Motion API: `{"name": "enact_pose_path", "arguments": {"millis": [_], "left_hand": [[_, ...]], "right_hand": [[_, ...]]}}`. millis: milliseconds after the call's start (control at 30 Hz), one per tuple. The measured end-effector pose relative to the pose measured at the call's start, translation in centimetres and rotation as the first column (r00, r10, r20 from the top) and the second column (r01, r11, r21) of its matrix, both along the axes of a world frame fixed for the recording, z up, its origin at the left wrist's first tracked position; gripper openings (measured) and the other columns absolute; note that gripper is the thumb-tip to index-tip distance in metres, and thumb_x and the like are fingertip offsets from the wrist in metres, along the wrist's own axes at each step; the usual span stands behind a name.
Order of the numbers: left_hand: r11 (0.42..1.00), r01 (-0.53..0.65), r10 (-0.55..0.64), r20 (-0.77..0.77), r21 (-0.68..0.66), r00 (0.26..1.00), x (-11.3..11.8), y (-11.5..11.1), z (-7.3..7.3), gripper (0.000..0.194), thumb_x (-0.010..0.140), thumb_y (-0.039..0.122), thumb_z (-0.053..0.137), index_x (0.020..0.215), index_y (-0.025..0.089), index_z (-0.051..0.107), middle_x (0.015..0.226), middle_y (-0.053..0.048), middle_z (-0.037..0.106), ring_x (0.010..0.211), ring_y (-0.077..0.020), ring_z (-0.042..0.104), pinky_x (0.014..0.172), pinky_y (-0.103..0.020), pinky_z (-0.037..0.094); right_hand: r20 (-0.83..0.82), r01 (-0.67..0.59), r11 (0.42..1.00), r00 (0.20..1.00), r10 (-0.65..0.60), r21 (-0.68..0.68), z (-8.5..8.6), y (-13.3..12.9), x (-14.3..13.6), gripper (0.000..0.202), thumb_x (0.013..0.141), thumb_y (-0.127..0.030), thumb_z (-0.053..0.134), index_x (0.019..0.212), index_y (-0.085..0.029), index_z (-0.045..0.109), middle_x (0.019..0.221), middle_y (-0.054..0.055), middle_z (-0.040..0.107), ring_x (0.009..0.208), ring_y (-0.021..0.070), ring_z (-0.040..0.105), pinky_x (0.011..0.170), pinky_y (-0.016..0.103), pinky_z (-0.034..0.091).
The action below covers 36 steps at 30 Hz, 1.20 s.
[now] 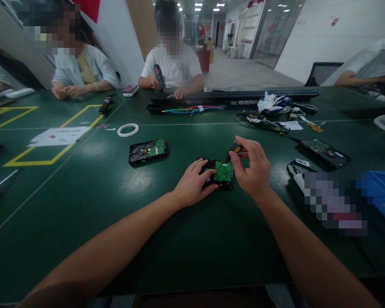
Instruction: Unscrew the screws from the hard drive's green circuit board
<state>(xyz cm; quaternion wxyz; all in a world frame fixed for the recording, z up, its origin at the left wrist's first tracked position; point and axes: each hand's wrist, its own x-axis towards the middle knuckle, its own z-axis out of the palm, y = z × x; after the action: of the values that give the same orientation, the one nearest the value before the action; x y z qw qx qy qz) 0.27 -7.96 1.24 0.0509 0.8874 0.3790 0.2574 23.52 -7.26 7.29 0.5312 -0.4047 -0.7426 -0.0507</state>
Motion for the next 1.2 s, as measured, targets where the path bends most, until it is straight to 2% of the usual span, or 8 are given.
{"name": "enact_pose_path", "arguments": {"millis": [200, 400, 633, 867, 1000, 1200], "left_hand": [[1.000, -0.004, 0.004, -0.002, -0.004, 1.000, 0.07, 0.03, -0.04, 0.047, 0.101, 0.047, 0.072, 0.140, 0.023, 0.063, 0.161, -0.018, 0.046, 0.157, -0.0422, 0.038, 0.125, -0.067, 0.039], [1.000, 0.005, -0.006, 0.008, 0.003, 1.000, 0.08, 0.06, -0.12, 0.048, 0.100, 0.047, 0.073, 0.140, 0.021, 0.063, 0.161, -0.019, 0.046, 0.157, -0.0423, 0.038, 0.126, -0.066, 0.039], [1.000, -0.004, 0.005, 0.022, -0.015, 1.000, 0.12, -0.15, 0.20, 0.047, 0.100, 0.047, 0.074, 0.140, 0.024, 0.063, 0.160, -0.017, 0.048, 0.157, -0.0414, 0.038, 0.126, -0.066, 0.039], [1.000, 0.000, 0.000, 0.004, -0.012, 1.000, 0.00, -0.02, 0.13, 0.048, 0.101, 0.047, 0.072, 0.141, 0.023, 0.062, 0.161, -0.018, 0.047, 0.157, -0.0416, 0.039, 0.125, -0.067, 0.039], [1.000, 0.001, -0.001, 0.016, -0.012, 1.000, 0.03, -0.01, 0.12, 0.047, 0.101, 0.047, 0.071, 0.141, 0.024, 0.062, 0.161, -0.017, 0.048, 0.157, -0.0409, 0.038, 0.125, -0.067, 0.039], [1.000, -0.001, 0.001, 0.012, -0.019, 1.000, 0.07, -0.06, 0.11, 0.048, 0.099, 0.047, 0.074, 0.139, 0.023, 0.064, 0.162, -0.018, 0.046, 0.158, -0.0421, 0.037, 0.125, -0.067, 0.039]], "right_hand": [[-0.051, -0.049, 0.995, 0.998, 0.045, -0.087, -0.95, 0.43, 0.22, 0.052, 0.106, -0.024, 0.054, 0.157, -0.031, 0.048, 0.142, 0.010, 0.068, 0.113, 0.0256, 0.075, 0.095, 0.046, 0.068], [-0.014, -0.002, 1.000, 1.000, 0.002, 0.017, -0.52, 0.35, 0.07, 0.047, 0.099, -0.028, 0.070, 0.145, -0.033, 0.060, 0.125, 0.007, 0.070, 0.105, 0.0244, 0.073, 0.082, 0.041, 0.069], [-0.026, 0.012, 1.000, 1.000, -0.012, -0.003, -0.35, 0.15, -0.16, 0.049, 0.101, -0.025, 0.063, 0.149, -0.030, 0.056, 0.132, 0.009, 0.069, 0.106, 0.0235, 0.072, 0.084, 0.040, 0.068], [-0.037, 0.008, 1.000, 0.999, -0.008, 0.006, -0.14, 0.03, -0.09, 0.041, 0.098, -0.029, 0.072, 0.138, -0.032, 0.062, 0.119, 0.006, 0.068, 0.094, 0.0201, 0.072, 0.076, 0.037, 0.069], [-0.041, 0.009, 1.000, 0.999, -0.009, -0.007, -0.28, 0.07, -0.09, 0.043, 0.099, -0.027, 0.069, 0.141, -0.031, 0.061, 0.124, 0.007, 0.069, 0.101, 0.0228, 0.073, 0.079, 0.039, 0.070], [-0.047, -0.037, 0.995, 0.998, 0.033, -0.090, -1.09, 0.38, 0.00, 0.050, 0.103, -0.025, 0.057, 0.152, -0.032, 0.051, 0.144, 0.009, 0.067, 0.114, 0.0256, 0.074, 0.090, 0.043, 0.070]]}}
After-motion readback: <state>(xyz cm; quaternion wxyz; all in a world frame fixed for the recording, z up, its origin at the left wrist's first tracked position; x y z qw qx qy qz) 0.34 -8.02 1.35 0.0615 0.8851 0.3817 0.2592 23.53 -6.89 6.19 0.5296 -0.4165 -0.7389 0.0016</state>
